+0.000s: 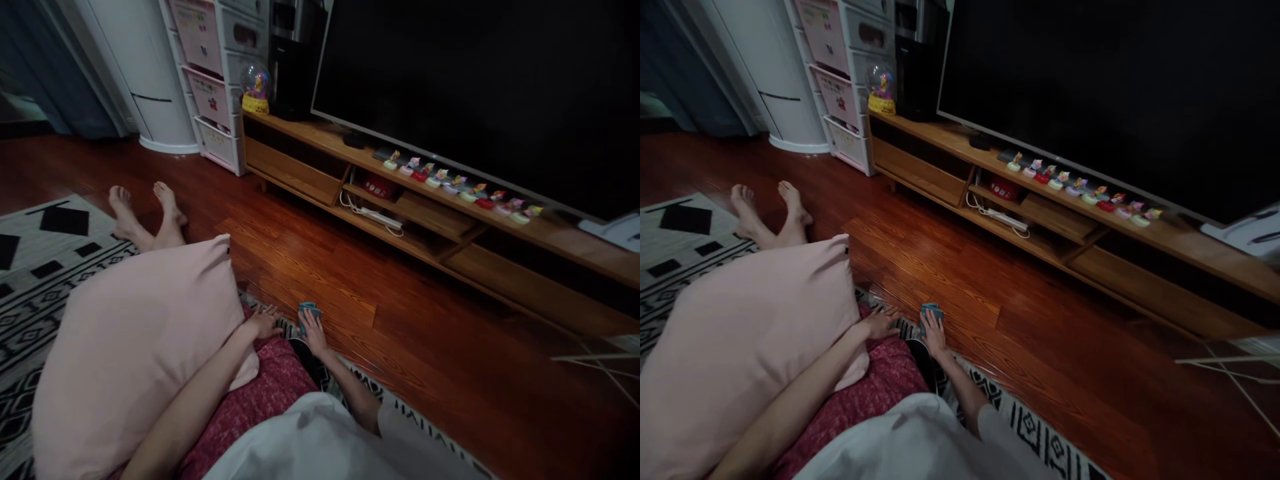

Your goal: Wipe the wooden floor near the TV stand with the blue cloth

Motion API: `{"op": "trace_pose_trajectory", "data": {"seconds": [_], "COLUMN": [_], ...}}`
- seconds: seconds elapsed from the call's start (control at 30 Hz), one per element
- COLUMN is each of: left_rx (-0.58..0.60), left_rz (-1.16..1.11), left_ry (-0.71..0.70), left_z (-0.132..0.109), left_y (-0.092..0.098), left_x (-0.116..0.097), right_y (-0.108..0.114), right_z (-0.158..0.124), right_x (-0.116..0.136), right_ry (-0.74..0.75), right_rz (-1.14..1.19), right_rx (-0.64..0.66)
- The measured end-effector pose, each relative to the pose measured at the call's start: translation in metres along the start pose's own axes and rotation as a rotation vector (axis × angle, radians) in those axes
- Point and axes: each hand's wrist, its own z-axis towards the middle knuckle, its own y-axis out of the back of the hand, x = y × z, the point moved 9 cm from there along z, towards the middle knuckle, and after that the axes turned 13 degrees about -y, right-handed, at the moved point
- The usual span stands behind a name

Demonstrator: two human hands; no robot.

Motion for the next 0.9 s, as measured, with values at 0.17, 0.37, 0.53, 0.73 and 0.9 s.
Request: {"op": "trace_pose_trajectory", "data": {"seconds": [0.17, 0.37, 0.53, 0.73, 0.9], "left_rx": [0.005, -0.002, -0.018, -0.018, 0.0], "left_rz": [0.015, 0.007, 0.025, 0.017, 0.027], "left_ry": [0.007, 0.003, -0.007, -0.004, -0.019], "left_z": [-0.001, -0.003, -0.001, 0.001, 0.0], "left_y": [0.001, 0.002, 0.002, 0.001, 0.0], "left_x": [-0.002, -0.001, 0.001, 0.001, 0.001], "right_y": [-0.018, 0.038, 0.047, -0.011, -0.001], "right_z": [-0.011, 0.05, 0.044, -0.032, -0.037], "right_x": [-0.008, 0.001, 0.006, -0.019, -0.034], "right_ry": [0.01, -0.11, -0.092, 0.005, -0.048], "right_rz": [-0.035, 0.041, 0.072, 0.026, 0.076], "right_rx": [-0.015, -0.034, 0.01, 0.071, 0.031]}}
